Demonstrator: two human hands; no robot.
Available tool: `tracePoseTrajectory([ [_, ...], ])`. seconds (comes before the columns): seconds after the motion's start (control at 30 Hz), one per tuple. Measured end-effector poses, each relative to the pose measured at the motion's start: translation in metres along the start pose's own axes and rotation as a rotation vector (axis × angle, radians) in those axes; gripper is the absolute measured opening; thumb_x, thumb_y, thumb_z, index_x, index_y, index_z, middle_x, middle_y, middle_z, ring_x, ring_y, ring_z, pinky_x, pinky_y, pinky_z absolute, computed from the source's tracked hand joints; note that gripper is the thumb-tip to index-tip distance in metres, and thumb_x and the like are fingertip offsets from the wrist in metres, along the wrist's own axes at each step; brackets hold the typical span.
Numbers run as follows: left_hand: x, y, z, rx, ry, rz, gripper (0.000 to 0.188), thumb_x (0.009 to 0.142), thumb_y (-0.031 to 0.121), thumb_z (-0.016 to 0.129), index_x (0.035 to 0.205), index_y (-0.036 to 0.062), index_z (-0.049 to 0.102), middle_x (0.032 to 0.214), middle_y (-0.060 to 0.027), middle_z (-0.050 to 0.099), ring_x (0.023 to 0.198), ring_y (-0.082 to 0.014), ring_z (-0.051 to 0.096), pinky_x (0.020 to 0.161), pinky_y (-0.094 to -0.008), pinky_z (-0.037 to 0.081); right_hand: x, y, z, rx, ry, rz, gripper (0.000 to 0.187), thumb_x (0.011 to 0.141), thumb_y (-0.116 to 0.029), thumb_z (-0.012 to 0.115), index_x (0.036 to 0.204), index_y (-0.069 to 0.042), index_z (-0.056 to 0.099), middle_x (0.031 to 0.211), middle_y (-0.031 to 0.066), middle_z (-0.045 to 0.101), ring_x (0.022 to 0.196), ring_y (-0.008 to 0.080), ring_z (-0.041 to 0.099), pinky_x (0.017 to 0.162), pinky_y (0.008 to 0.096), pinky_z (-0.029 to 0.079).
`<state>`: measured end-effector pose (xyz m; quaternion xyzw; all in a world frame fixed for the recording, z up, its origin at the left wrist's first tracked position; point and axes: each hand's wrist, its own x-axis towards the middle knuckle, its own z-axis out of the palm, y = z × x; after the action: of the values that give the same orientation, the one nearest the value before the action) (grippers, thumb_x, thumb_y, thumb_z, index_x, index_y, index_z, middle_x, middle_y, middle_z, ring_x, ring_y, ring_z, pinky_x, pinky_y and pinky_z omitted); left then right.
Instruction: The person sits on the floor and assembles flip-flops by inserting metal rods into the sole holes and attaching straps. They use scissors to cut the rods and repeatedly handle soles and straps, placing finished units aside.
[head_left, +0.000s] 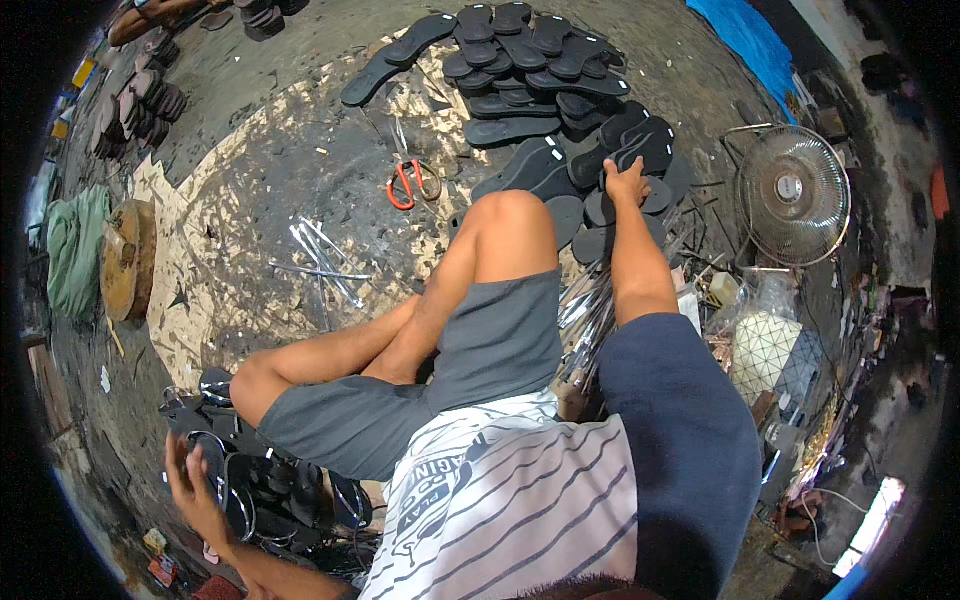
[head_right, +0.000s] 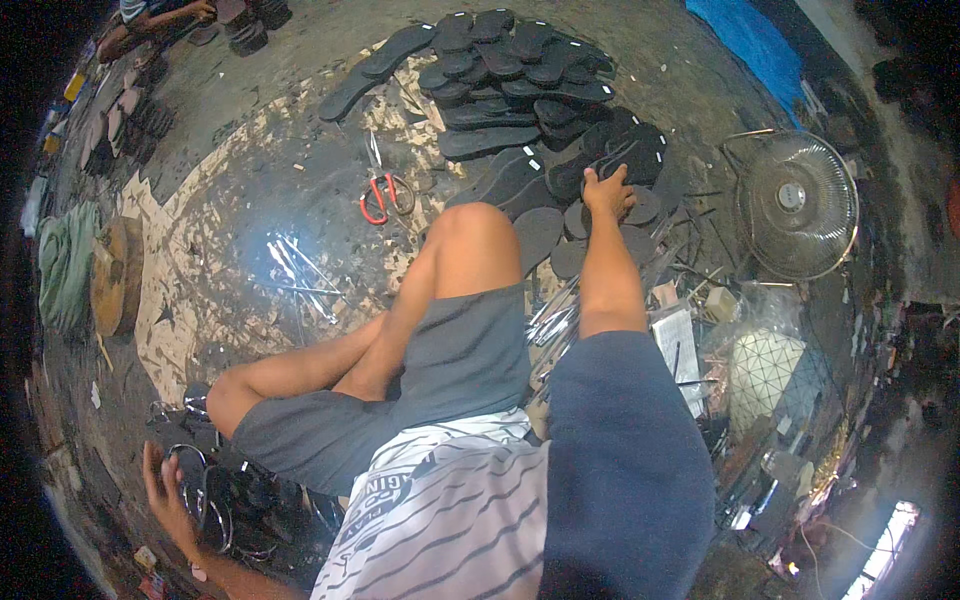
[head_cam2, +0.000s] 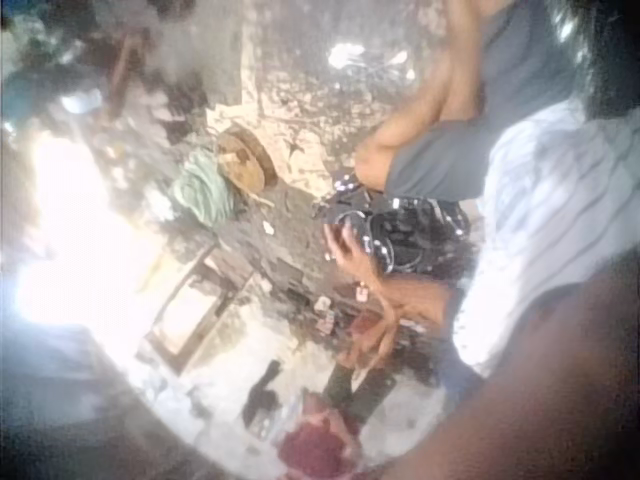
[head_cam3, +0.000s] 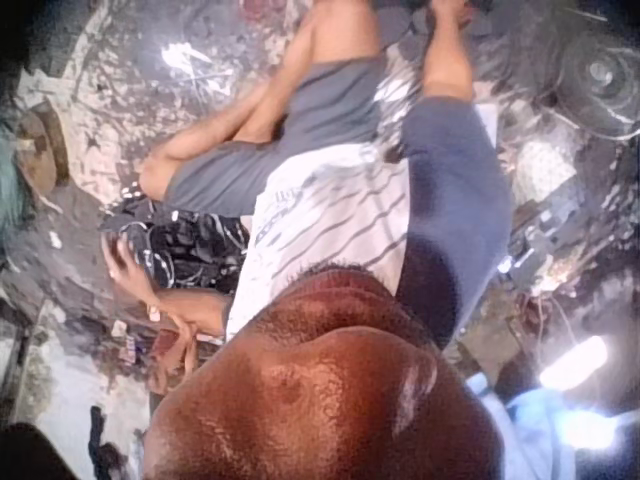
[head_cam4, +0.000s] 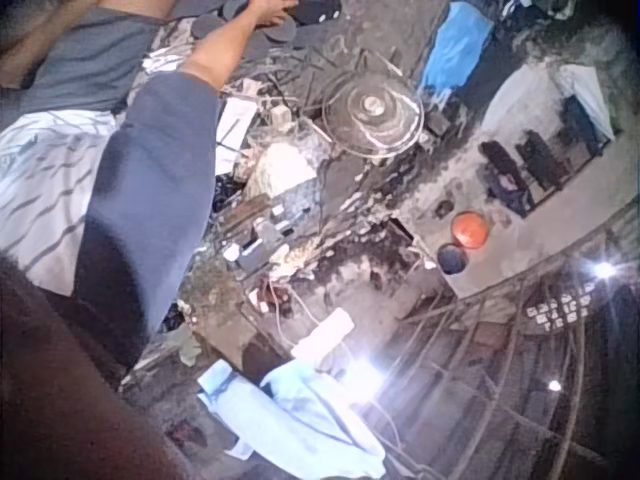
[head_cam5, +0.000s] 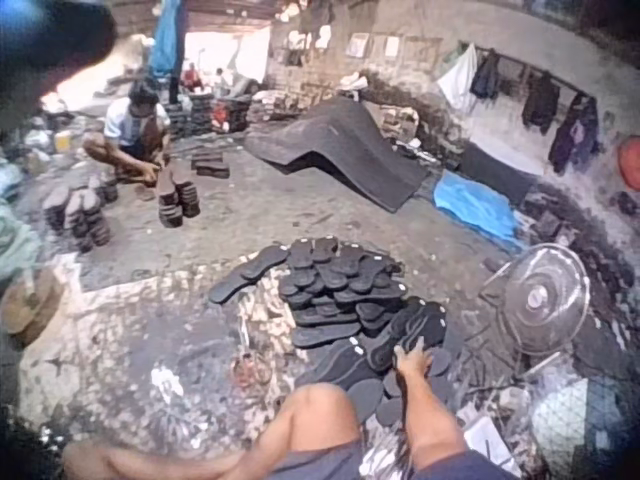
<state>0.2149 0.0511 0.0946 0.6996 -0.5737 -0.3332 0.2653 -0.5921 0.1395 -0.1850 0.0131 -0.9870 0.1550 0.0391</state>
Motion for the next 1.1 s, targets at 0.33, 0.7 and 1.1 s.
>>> tracePoseTrajectory([
  [0.33, 0.052, 0.064, 0.157, -0.356, -0.602, 0.175, 0.057, 0.102, 0.027, 0.059, 0.149, -0.0009, 0.043, 0.142, -0.0201, 0.055, 0.127, -0.0313, 0.058, 0.104, -0.0391, 0.048, -0.107, -0.069, -0.109, 0.784, -0.1, -0.6, 0.039, 0.096, -0.013, 0.062, 0.134, -0.004, 0.062, 0.131, 0.0202, 0.064, 0.119, 0.033, 0.061, 0.104, 0.041, 0.044],
  [0.7, 0.049, -0.009, 0.12, -0.693, 0.143, -0.075, 0.059, 0.096, -0.003, 0.057, 0.15, 0.0065, 0.035, 0.133, -0.0164, 0.056, 0.111, -0.0242, 0.063, 0.094, -0.0381, 0.056, -0.421, -0.194, -0.046, 0.611, -1.098, -1.556, 0.044, 0.084, -0.009, 0.068, 0.128, -0.011, 0.061, 0.129, 0.0202, 0.062, 0.124, 0.0406, 0.055, 0.106, 0.0479, 0.045],
  [1.1, -0.005, -0.02, 0.111, 0.252, 0.229, 0.367, 0.048, 0.093, 0.011, 0.07, 0.137, 0.0011, 0.056, 0.127, -0.0151, 0.057, 0.101, -0.0217, 0.06, 0.083, -0.0304, 0.052, -0.453, -0.189, 0.039, 0.415, -1.158, -1.126, 0.022, 0.087, -0.014, 0.062, 0.105, -0.003, 0.064, 0.089, 0.0154, 0.07, 0.083, 0.0272, 0.069, 0.075, 0.0406, 0.053],
])
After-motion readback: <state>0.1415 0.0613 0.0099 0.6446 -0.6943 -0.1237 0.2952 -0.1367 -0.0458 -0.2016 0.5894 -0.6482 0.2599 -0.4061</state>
